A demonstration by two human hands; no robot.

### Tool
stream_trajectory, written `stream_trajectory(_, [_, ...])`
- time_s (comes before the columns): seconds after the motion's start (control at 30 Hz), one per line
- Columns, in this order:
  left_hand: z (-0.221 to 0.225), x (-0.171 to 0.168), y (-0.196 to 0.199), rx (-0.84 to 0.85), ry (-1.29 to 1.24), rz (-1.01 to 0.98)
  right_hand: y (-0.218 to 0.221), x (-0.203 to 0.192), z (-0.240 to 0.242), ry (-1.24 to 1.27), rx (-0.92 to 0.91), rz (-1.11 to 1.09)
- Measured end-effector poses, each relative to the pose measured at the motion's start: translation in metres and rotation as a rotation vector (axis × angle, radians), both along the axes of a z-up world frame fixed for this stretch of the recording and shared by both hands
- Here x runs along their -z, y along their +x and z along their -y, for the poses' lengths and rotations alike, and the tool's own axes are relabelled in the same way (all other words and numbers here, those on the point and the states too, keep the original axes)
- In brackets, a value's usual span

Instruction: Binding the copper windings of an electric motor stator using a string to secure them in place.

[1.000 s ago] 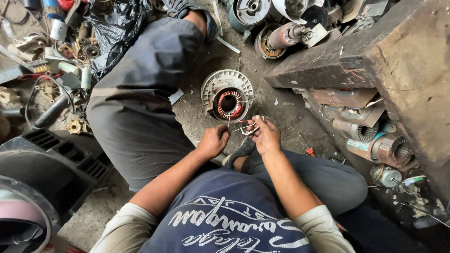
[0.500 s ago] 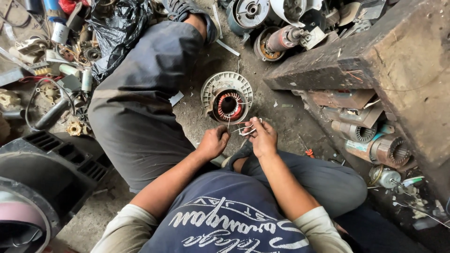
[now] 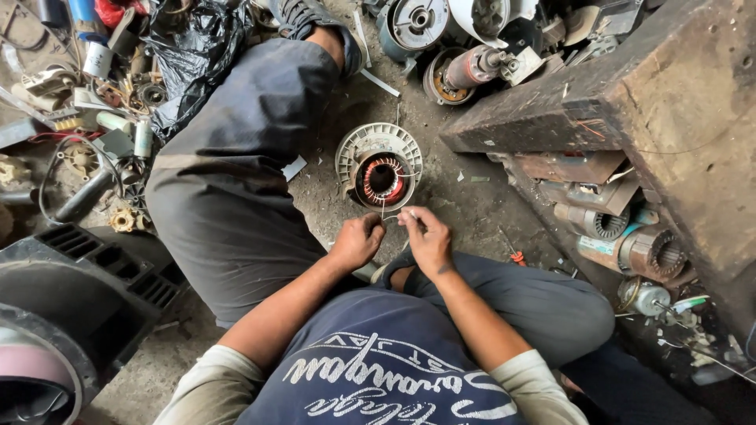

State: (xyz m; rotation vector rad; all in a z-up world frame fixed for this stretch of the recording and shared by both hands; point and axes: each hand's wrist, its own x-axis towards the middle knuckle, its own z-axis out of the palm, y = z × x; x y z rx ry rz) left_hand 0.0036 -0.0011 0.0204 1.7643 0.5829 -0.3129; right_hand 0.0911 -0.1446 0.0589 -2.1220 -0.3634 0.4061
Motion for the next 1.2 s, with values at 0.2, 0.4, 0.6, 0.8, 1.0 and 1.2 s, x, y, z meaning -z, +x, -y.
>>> stream_trajectory(0.2, [0.001,0.003,0.0,0.011,0.0,0.008,-0.001,0.019,-0.002,-0.101,-0.146,0.222])
stream_trajectory(0.4, [-0.001,-0.001,0.001,0.009,-0.005,0.007,0.013,0.014,0.002,-0.133,-0.22,0.218])
stream_trajectory(0.6, [0.001,0.007,0.001,0.054,0.023,-0.054,0.019,0.015,0.011,-0.02,-0.047,-0.188])
stream_trajectory(0.8, [0.006,0.02,-0.001,0.072,0.037,-0.024,0.02,0.043,0.018,-0.145,-0.166,0.074])
stream_trajectory(1.0, [-0.005,-0.021,0.002,-0.102,0.002,0.162,0.065,-0.036,-0.043,-0.37,-0.399,0.343])
stream_trajectory(1.2, [-0.003,-0.016,-0.003,-0.081,0.006,0.168,0.075,0.082,-0.059,-0.794,-0.515,0.225])
